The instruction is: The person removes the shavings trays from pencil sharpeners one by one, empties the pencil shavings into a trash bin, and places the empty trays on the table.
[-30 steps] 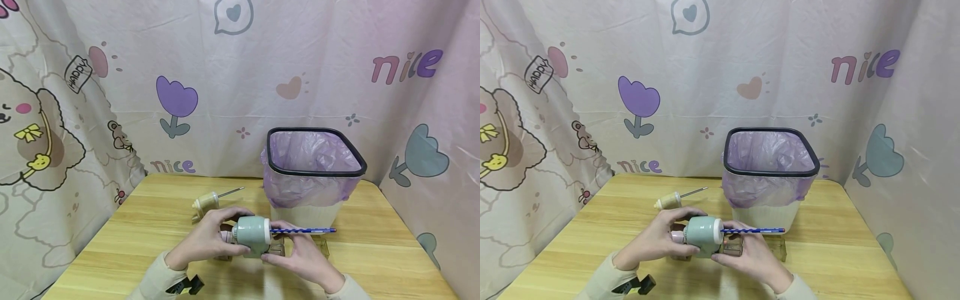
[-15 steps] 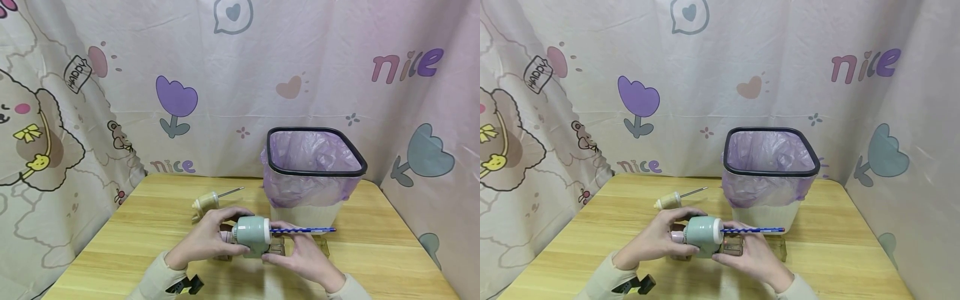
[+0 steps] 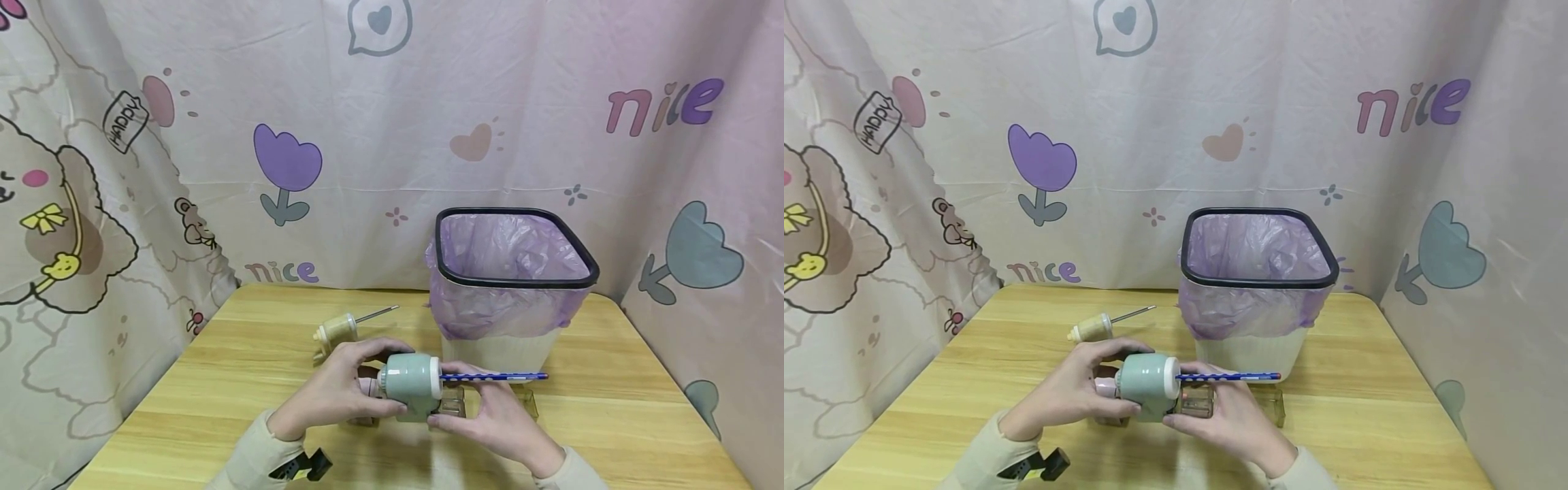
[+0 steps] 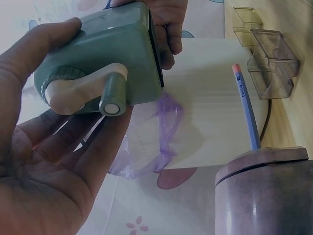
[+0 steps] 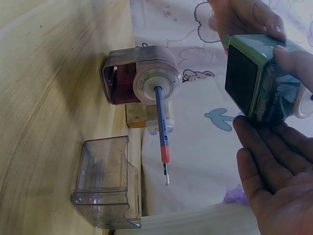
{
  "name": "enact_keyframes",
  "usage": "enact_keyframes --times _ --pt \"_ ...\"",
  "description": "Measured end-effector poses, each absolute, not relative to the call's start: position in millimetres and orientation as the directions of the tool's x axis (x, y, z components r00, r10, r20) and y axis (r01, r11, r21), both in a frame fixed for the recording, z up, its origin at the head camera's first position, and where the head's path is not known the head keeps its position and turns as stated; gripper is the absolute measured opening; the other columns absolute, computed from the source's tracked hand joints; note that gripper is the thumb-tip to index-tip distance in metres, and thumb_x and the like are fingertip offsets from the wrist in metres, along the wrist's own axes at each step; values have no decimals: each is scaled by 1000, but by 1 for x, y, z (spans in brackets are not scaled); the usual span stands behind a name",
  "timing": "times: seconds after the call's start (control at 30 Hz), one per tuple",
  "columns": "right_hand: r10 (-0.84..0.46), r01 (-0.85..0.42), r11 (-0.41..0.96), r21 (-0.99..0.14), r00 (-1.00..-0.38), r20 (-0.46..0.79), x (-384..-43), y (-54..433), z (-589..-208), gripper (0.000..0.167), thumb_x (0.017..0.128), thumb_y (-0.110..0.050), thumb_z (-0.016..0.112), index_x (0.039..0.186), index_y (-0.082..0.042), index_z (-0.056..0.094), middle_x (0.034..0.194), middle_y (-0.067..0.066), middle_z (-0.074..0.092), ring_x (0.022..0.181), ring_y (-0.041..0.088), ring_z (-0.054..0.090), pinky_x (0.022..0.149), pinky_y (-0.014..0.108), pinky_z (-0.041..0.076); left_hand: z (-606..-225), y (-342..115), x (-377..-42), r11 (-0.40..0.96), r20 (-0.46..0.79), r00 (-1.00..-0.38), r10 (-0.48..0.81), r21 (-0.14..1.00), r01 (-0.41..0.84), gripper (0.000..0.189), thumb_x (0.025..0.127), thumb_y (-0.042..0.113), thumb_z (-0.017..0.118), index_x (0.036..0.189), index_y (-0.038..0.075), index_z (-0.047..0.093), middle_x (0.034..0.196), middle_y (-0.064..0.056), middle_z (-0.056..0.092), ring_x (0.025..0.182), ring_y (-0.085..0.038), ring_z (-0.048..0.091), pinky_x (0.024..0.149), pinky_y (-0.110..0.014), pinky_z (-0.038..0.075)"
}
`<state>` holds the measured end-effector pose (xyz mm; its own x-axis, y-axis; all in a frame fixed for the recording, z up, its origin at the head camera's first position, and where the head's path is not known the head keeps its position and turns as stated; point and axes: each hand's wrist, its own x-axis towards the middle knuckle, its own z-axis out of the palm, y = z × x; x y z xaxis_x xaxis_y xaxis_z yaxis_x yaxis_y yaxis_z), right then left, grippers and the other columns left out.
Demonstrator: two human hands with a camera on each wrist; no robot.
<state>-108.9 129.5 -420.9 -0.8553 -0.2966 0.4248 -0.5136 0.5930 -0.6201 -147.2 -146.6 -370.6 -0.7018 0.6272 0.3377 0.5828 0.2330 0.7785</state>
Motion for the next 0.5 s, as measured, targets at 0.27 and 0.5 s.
enact_keyframes --times 0.27,0.5 --pt "-276 -448 592 -670 -894 354 -106 128 -415 62 80 -54 92 134 -33 70 128 -20 74 121 12 69 103 41 59 -368 -148 -146 251 324 -718 616 784 568 67 78 20 98 137 26 68 125 2 74 111 -14 71 95 -31 65" --pt "-271 -445 599 -666 -895 354 -106 129 -415 61 81 -55 91 135 -35 70 131 -20 73 124 14 69 104 42 59 -367 -152 -146 255 322 -728 605 788 560 69 76 19 98 138 28 68 126 2 74 110 -16 73 94 -32 65"
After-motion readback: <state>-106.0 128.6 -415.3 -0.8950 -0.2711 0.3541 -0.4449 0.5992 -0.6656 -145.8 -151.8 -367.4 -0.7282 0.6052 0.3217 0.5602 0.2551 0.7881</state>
